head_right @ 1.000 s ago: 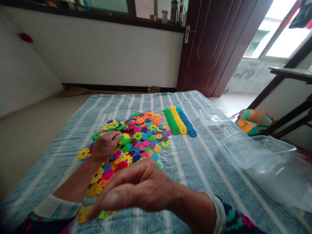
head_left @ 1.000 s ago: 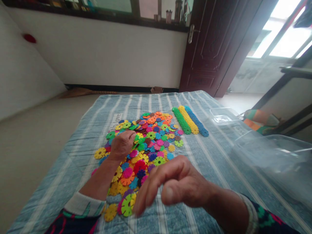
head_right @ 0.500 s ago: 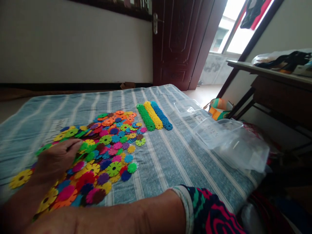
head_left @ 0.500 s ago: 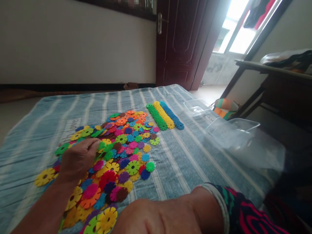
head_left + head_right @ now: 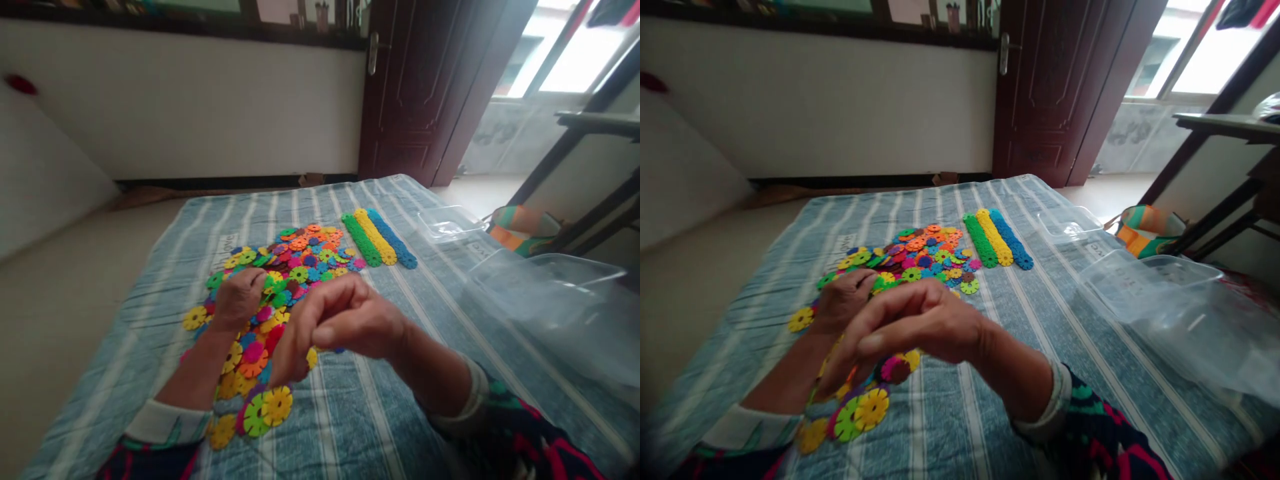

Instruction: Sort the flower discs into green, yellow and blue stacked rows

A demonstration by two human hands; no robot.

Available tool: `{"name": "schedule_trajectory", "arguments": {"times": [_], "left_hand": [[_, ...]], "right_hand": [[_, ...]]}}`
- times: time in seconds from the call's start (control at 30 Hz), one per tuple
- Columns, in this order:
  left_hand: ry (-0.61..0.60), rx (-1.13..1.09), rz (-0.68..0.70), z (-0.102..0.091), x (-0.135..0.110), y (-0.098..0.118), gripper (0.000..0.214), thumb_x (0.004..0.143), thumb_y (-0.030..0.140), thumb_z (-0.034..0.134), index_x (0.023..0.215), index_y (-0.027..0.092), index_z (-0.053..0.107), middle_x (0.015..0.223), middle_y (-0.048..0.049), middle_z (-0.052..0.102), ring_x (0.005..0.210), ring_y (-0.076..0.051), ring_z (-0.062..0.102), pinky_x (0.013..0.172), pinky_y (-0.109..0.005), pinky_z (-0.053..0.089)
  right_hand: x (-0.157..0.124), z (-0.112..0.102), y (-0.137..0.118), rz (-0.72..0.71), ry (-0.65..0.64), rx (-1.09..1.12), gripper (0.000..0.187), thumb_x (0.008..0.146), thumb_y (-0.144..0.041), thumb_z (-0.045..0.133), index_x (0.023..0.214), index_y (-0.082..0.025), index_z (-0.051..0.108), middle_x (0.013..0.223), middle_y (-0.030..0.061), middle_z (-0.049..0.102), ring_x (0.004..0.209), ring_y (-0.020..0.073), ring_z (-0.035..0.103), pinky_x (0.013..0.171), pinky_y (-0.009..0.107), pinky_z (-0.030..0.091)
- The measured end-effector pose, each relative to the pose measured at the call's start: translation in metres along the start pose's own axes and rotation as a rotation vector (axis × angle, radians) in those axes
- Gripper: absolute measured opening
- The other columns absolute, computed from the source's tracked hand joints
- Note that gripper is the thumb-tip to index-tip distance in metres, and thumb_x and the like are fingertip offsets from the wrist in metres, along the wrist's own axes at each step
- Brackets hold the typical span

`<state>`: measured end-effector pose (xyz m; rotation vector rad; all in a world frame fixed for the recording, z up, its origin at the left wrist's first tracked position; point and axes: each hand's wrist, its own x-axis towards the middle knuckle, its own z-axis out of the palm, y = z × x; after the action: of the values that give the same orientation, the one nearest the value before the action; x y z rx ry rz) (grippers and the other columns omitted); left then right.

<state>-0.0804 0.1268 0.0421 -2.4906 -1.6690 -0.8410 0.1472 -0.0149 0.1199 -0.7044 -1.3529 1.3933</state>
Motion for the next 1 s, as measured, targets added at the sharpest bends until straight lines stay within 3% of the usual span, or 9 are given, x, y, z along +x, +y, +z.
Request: {"name": "schedule_trajectory", "arguments": {"times": [0.1,0.27,0.47,0.6,0.83,1.0], "left_hand": [[0.016,0.006,-0.007,0.001,-0.001,-0.001,0.034,0.089,0.036,0.042,0.089,0.019,0.071,0.095,-0.0093,0.076,0.088,-0.023,0.071,0.082,-0.030,0.053],[0.031,-0.071,-0.028,0.003,-0.002,-0.004,0.032,0.086,0.037,0.044,0.086,0.021,0.072,0.092,-0.0071,0.078,0.088,-0.023,0.071,0.081,-0.030,0.053],[0.044,-0.195,-0.112,-0.001,-0.003,-0.001,0.030,0.083,0.039,0.047,0.081,0.022,0.071,0.086,-0.0039,0.078,0.082,-0.021,0.070,0.080,-0.029,0.053],[0.045,-0.291,-0.164,-0.005,-0.004,0.003,0.029,0.080,0.038,0.048,0.079,0.020,0.072,0.082,-0.0038,0.077,0.081,-0.022,0.070,0.081,-0.029,0.054],[0.032,-0.314,-0.198,-0.007,-0.006,0.004,0.028,0.079,0.034,0.051,0.083,0.019,0.073,0.085,-0.0031,0.077,0.082,-0.021,0.071,0.083,-0.028,0.054],[0.026,-0.349,-0.207,-0.010,-0.007,0.006,0.024,0.077,0.032,0.053,0.082,0.019,0.073,0.085,-0.0024,0.077,0.082,-0.020,0.070,0.083,-0.028,0.054]], "right_hand": [[0.019,-0.030,0.003,0.057,0.010,0.086,0.023,0.076,-0.041,0.072,0.077,-0.019,0.067,0.077,0.0022,0.075,0.074,0.0156,0.072,0.070,0.030,0.059],[0.030,-0.084,0.022,0.084,0.469,0.138,0.023,0.066,-0.033,0.076,0.079,-0.019,0.065,0.065,0.0007,0.073,0.061,0.0148,0.070,0.058,0.026,0.056],[0.030,-0.114,0.041,0.054,0.743,0.081,0.031,0.057,-0.034,0.080,0.078,-0.017,0.064,0.058,0.0016,0.071,0.053,0.0159,0.067,0.054,0.027,0.055],[0.030,-0.112,0.051,0.068,0.767,-0.067,0.033,0.058,-0.040,0.078,0.078,-0.016,0.067,0.058,0.0020,0.070,0.053,0.0164,0.066,0.054,0.027,0.053],[0.030,-0.092,0.069,0.062,0.602,-0.289,0.030,0.065,-0.044,0.071,0.078,-0.016,0.070,0.057,0.0012,0.068,0.050,0.0137,0.060,0.052,0.027,0.049],[0.030,-0.086,0.076,0.039,0.581,-0.387,0.028,0.066,-0.044,0.070,0.074,-0.017,0.070,0.058,0.0017,0.068,0.056,0.0170,0.064,0.057,0.029,0.051]]}}
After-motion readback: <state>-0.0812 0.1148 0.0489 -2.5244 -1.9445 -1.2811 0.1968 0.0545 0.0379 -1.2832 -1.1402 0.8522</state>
